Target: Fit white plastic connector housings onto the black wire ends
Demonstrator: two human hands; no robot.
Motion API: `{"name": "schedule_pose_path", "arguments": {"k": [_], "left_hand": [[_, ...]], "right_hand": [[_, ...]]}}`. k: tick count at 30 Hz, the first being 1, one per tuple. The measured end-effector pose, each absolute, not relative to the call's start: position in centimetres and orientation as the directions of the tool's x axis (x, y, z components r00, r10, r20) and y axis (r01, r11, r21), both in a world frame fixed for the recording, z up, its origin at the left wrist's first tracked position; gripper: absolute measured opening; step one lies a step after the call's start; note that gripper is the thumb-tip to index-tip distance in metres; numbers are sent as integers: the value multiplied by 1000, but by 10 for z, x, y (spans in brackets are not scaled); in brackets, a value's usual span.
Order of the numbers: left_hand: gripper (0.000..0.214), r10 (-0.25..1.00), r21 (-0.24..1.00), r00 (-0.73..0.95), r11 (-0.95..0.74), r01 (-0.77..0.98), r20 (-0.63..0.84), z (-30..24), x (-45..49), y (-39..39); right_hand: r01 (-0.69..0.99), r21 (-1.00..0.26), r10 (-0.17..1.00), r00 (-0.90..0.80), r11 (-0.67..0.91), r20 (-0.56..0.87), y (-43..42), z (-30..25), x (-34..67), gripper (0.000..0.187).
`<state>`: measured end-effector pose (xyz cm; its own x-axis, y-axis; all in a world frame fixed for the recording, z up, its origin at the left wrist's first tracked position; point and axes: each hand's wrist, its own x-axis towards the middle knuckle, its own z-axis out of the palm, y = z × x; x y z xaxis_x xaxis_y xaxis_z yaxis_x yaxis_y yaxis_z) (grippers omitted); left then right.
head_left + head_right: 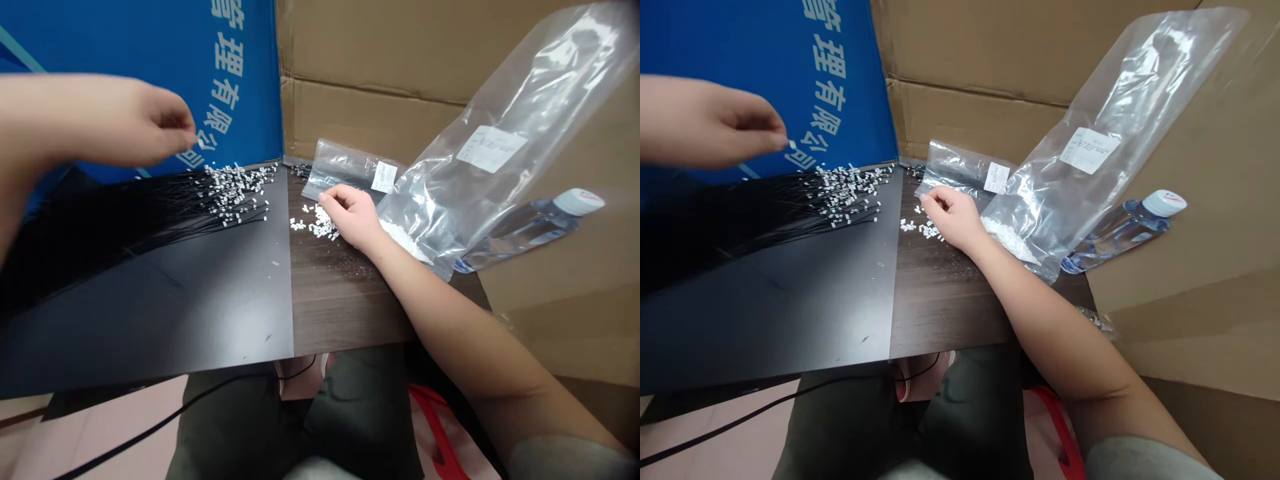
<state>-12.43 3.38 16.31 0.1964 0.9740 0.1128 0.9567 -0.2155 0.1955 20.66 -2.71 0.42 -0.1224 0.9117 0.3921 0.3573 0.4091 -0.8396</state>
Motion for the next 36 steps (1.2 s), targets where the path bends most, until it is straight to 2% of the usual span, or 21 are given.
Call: {"name": "schedule_pose_path", "arguments": {"k": [1,2,3,5,7,8,11,13,14,18,20,22,24,26,28,31,32,34,36], "left_hand": [[8,976,71,176,-186,980,131,172,-128,47],[4,975,-3,190,-191,982,113,177,-129,60],[3,981,-45,171,-167,985,94,178,-127,70],[12,979,-58,201,-200,978,20,167,-120,82],[8,974,19,226,-226,974,-13,142,-111,85],[9,972,85,236,-237,968,22,126,-107,83],[11,961,157,271,-275,948,48,77,-103,74],[18,945,321,298,-326,889,135,52,-107,68],[20,932,354,324,-362,862,164,43,-110,65],[16,872,418,237,-424,804,428,32,-110,46],[12,838,426,183,-434,793,514,38,-92,28],[15,841,458,217,-465,757,496,45,-61,5],[23,841,523,396,-540,660,369,49,-21,-25],[34,682,593,697,-661,461,219,46,17,-58],[42,490,626,843,-734,263,222,35,46,-89],[43,354,649,869,-759,51,346,9,69,-120],[42,275,641,890,-768,-24,364,1,71,-126],[41,206,640,909,-764,-82,362,-9,72,-129],[40,195,657,924,-750,-74,327,-13,70,-128]], "right_hand": [[367,-835,911,-131,411,392,-27,4,206,27],[375,-829,910,-139,414,392,-27,4,206,27],[383,-824,908,-145,418,393,-27,4,206,26],[393,-817,906,-150,422,396,-27,3,207,26],[398,-816,907,-145,419,395,-26,3,208,27],[401,-818,910,-141,413,390,-26,3,208,27],[405,-825,918,-130,395,375,-26,3,209,26],[404,-826,919,-129,392,373,-26,3,209,26],[404,-826,919,-127,392,374,-26,3,209,26],[413,-816,912,-111,405,396,-24,2,209,26],[414,-814,909,-100,407,404,-23,1,210,27],[413,-816,909,-81,404,409,-21,0,211,27],[417,-817,906,-42,398,421,-18,0,214,27],[427,-820,903,16,382,429,-16,1,217,27],[444,-822,901,69,356,428,-14,3,220,27],[479,-810,899,93,337,429,-12,2,223,27],[491,-804,902,80,335,424,-12,1,224,27],[515,-792,916,30,329,400,-13,-1,223,27],[545,-774,930,-31,322,366,-15,0,219,26]]}}
